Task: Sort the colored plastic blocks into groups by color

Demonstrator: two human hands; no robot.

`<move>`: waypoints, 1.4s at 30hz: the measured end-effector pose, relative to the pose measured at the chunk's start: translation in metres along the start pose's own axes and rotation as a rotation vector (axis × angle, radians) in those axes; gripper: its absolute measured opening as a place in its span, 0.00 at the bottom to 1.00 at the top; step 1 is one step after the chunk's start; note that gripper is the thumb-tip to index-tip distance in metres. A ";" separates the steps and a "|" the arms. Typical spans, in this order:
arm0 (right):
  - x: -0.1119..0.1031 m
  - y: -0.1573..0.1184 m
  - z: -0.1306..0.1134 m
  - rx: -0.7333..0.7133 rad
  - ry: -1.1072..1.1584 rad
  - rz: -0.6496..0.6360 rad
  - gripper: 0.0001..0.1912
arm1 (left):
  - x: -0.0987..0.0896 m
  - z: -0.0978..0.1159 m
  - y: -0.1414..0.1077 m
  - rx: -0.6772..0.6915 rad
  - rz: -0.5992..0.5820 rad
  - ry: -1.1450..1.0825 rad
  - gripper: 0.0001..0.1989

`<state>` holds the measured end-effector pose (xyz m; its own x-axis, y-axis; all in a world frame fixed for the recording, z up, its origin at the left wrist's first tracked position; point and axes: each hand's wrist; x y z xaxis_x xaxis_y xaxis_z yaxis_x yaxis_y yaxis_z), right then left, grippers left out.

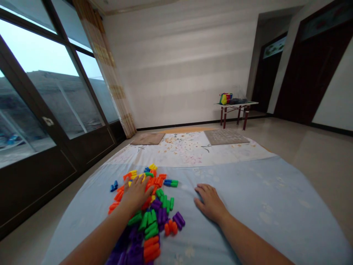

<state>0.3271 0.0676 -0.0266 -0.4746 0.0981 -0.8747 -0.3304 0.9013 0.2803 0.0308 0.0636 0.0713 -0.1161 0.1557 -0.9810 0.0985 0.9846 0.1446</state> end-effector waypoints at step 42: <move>-0.021 -0.034 -0.011 0.004 -0.172 -0.137 0.32 | 0.020 0.003 -0.048 0.016 0.051 -0.137 0.26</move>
<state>0.3388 0.0306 -0.0135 -0.2790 0.0445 -0.9593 -0.3786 0.9129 0.1525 0.0271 0.0189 0.0448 0.0252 0.1916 -0.9811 0.1169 0.9742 0.1933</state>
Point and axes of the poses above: each hand's wrist, its own y-axis towards the middle knuckle, its own x-axis out of the palm, z = x × y, and after that the axes turned 2 degrees about -z, right-handed
